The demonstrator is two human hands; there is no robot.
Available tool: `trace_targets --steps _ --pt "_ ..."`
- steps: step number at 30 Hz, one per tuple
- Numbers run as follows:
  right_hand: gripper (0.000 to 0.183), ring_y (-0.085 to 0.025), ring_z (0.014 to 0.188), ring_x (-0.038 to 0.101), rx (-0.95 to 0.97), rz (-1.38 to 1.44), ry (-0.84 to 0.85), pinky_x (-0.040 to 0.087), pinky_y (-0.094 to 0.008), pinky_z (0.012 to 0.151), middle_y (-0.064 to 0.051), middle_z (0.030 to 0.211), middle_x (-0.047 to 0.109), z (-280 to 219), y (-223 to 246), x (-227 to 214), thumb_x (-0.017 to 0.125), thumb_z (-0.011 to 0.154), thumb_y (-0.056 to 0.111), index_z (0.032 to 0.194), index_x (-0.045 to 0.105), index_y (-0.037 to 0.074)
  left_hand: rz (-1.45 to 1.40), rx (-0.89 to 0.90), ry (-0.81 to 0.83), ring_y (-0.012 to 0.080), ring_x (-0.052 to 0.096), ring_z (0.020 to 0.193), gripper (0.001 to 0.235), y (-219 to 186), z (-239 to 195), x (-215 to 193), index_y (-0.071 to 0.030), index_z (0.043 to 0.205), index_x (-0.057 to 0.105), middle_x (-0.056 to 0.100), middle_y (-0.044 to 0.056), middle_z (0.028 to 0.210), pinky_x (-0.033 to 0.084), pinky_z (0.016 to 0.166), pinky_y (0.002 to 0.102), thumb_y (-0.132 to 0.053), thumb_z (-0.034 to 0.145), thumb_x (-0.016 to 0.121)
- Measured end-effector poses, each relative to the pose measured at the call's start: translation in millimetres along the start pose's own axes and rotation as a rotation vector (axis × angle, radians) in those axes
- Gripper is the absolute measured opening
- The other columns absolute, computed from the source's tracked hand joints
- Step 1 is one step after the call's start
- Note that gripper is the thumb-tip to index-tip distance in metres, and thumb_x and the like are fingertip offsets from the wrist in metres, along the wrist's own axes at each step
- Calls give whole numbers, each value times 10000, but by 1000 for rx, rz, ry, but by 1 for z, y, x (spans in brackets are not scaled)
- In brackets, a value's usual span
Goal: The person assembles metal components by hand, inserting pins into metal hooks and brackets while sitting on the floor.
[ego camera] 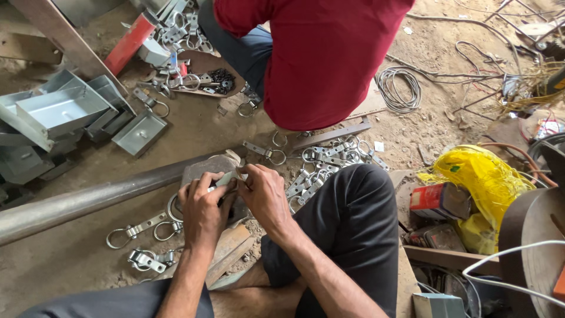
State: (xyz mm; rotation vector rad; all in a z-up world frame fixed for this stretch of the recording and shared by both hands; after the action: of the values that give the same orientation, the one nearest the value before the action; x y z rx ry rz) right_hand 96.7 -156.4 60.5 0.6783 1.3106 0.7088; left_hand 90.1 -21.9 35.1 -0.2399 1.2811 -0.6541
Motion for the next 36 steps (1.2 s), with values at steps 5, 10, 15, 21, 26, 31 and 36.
trace_targets --steps 5,10,15,21,26,31,36 --pt "194 -262 702 743 16 -40 -20 590 -372 610 -163 851 727 -7 -2 -3 747 825 1 1017 734 -26 -31 2 9 250 652 1049 246 -5 1 -5 -106 1007 821 718 69 1141 428 1011 492 -184 775 842" --pt "204 -257 682 740 -18 11 -43 592 -368 617 -157 863 725 2 4 -6 722 866 15 1068 726 -17 11 12 10 231 654 1067 241 -4 1 -2 -103 979 818 722 60 1165 429 1040 485 -154 744 837" --pt "220 -270 672 721 -21 -66 -33 568 -386 604 -166 846 720 -9 1 -5 748 831 15 1047 732 -22 -28 15 -12 245 647 1030 213 -4 2 -4 -113 989 822 718 70 1132 429 1005 489 -185 790 840" --pt "292 -196 737 750 101 105 -1 625 -321 669 -128 901 774 10 -34 7 758 843 64 1131 746 19 6 38 -25 232 653 1039 223 -5 -1 -4 -122 992 822 724 57 1148 444 1008 470 -198 781 830" --pt "386 -116 777 697 278 463 -108 587 -275 673 -64 946 777 -8 -69 -17 759 875 135 1236 671 33 -13 8 -11 217 648 991 295 5 -1 8 -135 987 821 728 49 1140 442 998 455 -325 762 842" --pt "185 -108 735 645 188 331 -211 559 -224 616 -70 950 698 -5 -69 -34 756 938 155 1059 770 16 -5 41 -29 223 651 1039 342 -1 -2 0 -138 1045 815 734 36 1153 433 987 468 -360 785 818" --pt "177 -142 601 526 302 379 -188 392 -278 512 -102 749 688 -2 -75 -38 713 955 161 1068 773 39 68 63 0 244 659 1049 437 -3 0 2 -98 1135 779 727 53 1172 446 979 471 -400 819 801"
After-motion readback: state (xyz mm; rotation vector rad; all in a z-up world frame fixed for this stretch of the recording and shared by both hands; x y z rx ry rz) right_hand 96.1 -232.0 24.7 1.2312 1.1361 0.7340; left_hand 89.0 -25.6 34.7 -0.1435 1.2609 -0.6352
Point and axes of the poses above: each hand's wrist, its own z-axis towards the middle knuckle, its own x-axis out of the palm, y = z × x, the point moved 10 cm from there along z, towards the middle knuckle
